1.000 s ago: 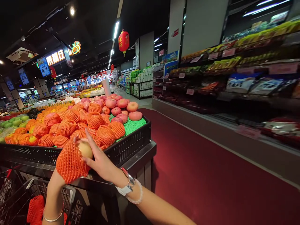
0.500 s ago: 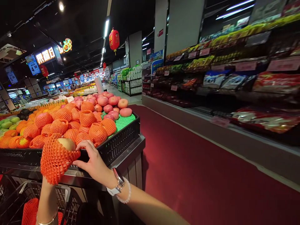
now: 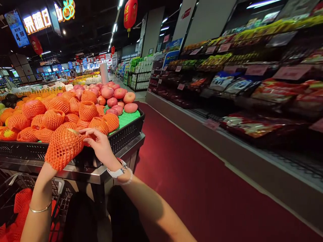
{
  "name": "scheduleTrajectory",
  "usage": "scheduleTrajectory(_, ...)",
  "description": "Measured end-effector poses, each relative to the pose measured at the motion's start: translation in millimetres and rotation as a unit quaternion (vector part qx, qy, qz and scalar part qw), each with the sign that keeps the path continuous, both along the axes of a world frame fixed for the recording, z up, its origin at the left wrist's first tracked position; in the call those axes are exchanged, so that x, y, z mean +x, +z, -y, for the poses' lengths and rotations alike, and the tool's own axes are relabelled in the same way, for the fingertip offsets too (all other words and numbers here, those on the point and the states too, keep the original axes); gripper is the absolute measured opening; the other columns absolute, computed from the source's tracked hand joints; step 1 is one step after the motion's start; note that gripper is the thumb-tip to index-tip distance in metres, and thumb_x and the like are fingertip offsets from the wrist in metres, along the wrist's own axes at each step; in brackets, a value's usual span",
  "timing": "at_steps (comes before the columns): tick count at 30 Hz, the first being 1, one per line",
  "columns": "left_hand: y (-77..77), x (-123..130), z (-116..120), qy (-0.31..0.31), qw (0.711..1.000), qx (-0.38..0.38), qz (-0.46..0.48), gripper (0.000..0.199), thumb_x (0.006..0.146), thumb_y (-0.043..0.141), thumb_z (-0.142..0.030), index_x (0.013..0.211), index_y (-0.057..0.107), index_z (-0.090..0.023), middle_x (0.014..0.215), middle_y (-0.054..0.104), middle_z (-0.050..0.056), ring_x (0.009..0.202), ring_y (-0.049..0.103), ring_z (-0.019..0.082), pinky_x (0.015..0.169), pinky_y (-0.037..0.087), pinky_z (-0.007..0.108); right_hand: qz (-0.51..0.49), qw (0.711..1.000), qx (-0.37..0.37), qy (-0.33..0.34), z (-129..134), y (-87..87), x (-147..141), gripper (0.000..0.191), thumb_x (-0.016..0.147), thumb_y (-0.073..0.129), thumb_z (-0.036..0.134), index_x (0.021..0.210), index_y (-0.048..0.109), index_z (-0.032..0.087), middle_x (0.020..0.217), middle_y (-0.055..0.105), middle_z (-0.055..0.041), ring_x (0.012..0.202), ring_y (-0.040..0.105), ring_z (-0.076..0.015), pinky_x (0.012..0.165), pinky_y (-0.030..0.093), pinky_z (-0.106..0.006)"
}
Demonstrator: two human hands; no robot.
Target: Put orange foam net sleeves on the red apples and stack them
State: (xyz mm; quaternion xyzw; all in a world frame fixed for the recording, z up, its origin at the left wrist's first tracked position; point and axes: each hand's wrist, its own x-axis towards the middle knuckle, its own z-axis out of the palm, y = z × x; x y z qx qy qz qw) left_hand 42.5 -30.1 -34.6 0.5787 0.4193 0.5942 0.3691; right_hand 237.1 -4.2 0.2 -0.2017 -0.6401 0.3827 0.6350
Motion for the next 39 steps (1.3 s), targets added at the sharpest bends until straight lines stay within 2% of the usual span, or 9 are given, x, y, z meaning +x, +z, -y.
scheduleTrajectory(5,17.1,-11.5,5.1,-0.168,0.972,-0.046,-0.159,0.044,0.072,0.068,-0.048,0.107,0.072,-0.022,0.122,0.065,0.010,0.121,0.055,0.029,0.113,0.033,0.044,-0.070,0.997,-0.023,0.012,-7.3,-10.9,-7.7,0.034,0.082,0.061,0.055,0.080,0.045,0.025,0.100,0.074,-0.0049,0.105,0.065,-0.0223,0.096,0.044,-0.040)
scheduleTrajectory(10,-0.1,-22.0,-3.5,-0.257,0.964,-0.060,-0.040,0.051,0.075,0.068,-0.053,0.112,0.069,-0.019,0.122,0.064,0.013,0.117,0.058,0.029,0.107,0.041,0.045,-0.149,0.986,0.026,-0.070,-0.2,-13.9,-23.5,0.026,0.092,0.051,0.049,0.084,0.042,0.025,0.101,0.074,-0.0025,0.099,0.068,-0.0187,0.095,0.046,-0.037)
scheduleTrajectory(14,-6.0,-7.5,-10.4,-0.227,0.974,-0.020,0.021,0.056,0.070,0.076,-0.048,0.115,0.067,-0.017,0.121,0.064,0.015,0.115,0.059,0.029,0.103,0.045,0.042,-0.226,0.969,0.036,-0.089,8.3,-5.7,-31.8,0.023,0.094,0.049,0.046,0.088,0.041,0.026,0.097,0.074,0.0000,0.093,0.071,-0.0182,0.090,0.050,-0.038)
scheduleTrajectory(16,-5.3,5.5,-11.9,-0.173,0.983,0.007,0.066,0.068,0.065,0.079,-0.050,0.121,0.063,-0.016,0.120,0.065,0.016,0.113,0.061,0.030,0.102,0.047,0.043,-0.227,0.968,0.036,-0.099,11.0,-1.0,-32.7,0.024,0.093,0.049,0.048,0.087,0.041,0.026,0.096,0.075,-0.0010,0.093,0.071,-0.0198,0.091,0.051,-0.041)
scheduleTrajectory(20,-9.1,27.8,-11.9,-0.082,0.992,0.022,0.094,0.080,0.067,0.078,-0.045,0.138,0.047,-0.022,0.136,0.054,0.013,0.125,0.052,0.027,0.112,0.036,0.042,-0.216,0.970,0.042,-0.105,12.8,5.6,-31.6,0.023,0.092,0.052,0.047,0.086,0.046,0.026,0.091,0.074,-0.0015,0.090,0.070,-0.0202,0.089,0.051,-0.040)
scheduleTrajectory(24,-14.5,36.2,-12.5,-0.066,0.988,0.024,0.139,0.072,0.062,0.081,-0.046,0.126,0.058,-0.022,0.128,0.061,0.012,0.128,0.049,0.029,0.113,0.033,0.044,-0.157,0.984,0.024,-0.077,9.2,11.7,-29.2,0.018,0.089,0.058,0.042,0.084,0.051,0.026,0.085,0.070,-0.0004,0.085,0.068,-0.0183,0.086,0.052,-0.036)
scheduleTrajectory(28,-3.0,43.3,-14.6,-0.022,0.978,0.038,0.203,0.069,0.061,0.079,-0.054,0.119,0.061,-0.020,0.129,0.059,0.013,0.126,0.050,0.030,0.110,0.038,0.045,-0.110,0.985,0.002,-0.134,5.5,17.3,-23.8,0.025,0.079,0.067,0.045,0.076,0.055,0.024,0.073,0.063,0.0003,0.071,0.063,-0.0170,0.070,0.051,-0.031)
scheduleTrajectory(33,10.9,43.1,-18.5,0.036,0.961,0.088,0.260,0.076,0.058,0.081,-0.054,0.122,0.058,-0.020,0.138,0.051,0.014,0.130,0.045,0.033,0.108,0.040,0.043,-0.118,0.979,-0.003,-0.164,6.3,13.0,-22.6,0.023,0.077,0.069,0.044,0.075,0.059,0.023,0.074,0.064,-0.0016,0.073,0.061,-0.0180,0.071,0.050,-0.032)
scheduleTrajectory(39,-13.8,29.6,-31.1,0.080,0.967,0.118,0.211,0.072,0.063,0.079,-0.048,0.125,0.055,-0.020,0.138,0.051,0.013,0.133,0.041,0.030,0.114,0.031,0.044,-0.165,0.981,-0.051,-0.094,-12.6,6.9,-35.1,0.031,0.077,0.066,0.050,0.078,0.053,0.022,0.073,0.056,0.0020,0.068,0.053,-0.0135,0.067,0.045,-0.026)
